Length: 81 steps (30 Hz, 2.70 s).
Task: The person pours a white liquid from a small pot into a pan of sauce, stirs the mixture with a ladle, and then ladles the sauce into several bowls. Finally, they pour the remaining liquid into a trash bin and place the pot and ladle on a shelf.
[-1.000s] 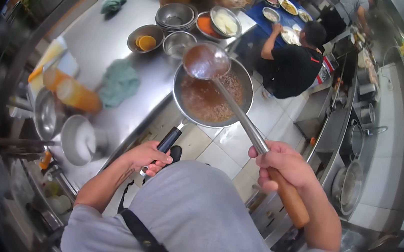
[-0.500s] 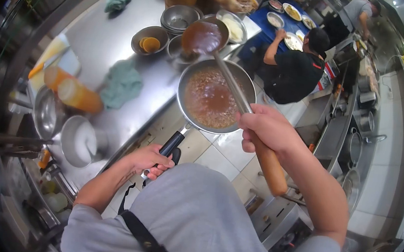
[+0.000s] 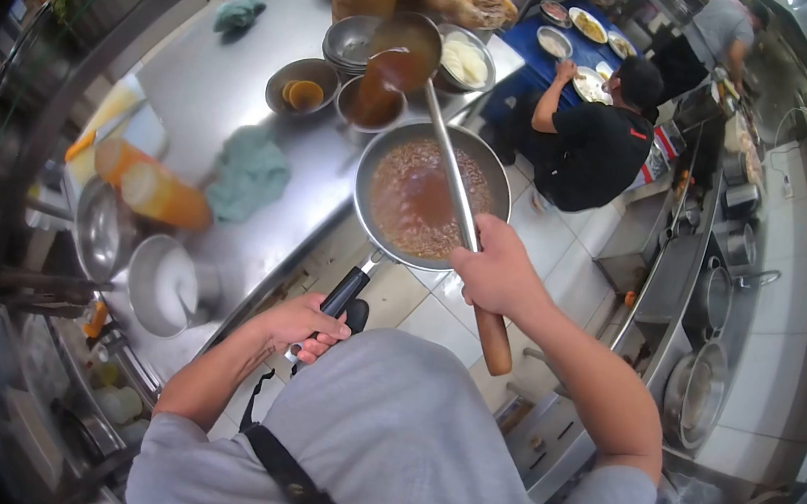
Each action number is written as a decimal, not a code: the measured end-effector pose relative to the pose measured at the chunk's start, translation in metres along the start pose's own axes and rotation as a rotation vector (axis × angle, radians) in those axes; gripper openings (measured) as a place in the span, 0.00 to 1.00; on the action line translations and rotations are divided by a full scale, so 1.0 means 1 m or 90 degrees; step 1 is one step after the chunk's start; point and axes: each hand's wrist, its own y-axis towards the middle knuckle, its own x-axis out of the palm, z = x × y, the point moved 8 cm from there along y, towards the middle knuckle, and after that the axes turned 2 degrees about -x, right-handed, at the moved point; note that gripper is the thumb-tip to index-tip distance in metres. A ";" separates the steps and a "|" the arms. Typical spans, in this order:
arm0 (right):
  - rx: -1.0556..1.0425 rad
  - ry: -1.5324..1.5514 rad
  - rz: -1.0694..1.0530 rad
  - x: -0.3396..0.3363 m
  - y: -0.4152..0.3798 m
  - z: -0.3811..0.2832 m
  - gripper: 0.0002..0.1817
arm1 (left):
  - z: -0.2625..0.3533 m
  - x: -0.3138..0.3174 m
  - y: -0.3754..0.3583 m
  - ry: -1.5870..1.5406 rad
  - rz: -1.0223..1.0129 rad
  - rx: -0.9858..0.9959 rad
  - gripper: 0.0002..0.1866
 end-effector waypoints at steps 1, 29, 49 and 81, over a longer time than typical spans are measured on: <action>-0.017 -0.036 0.016 0.002 0.001 0.007 0.08 | 0.000 0.000 0.000 0.004 0.000 0.002 0.14; 0.016 -0.150 0.144 -0.071 -0.098 0.102 0.09 | -0.004 0.003 0.014 0.064 0.054 0.009 0.13; 0.317 0.047 0.056 -0.053 -0.159 0.199 0.07 | 0.017 0.033 0.077 0.118 0.061 -0.024 0.12; 0.196 0.361 -0.067 -0.028 -0.078 -0.005 0.11 | 0.016 0.005 0.032 0.019 0.000 0.022 0.12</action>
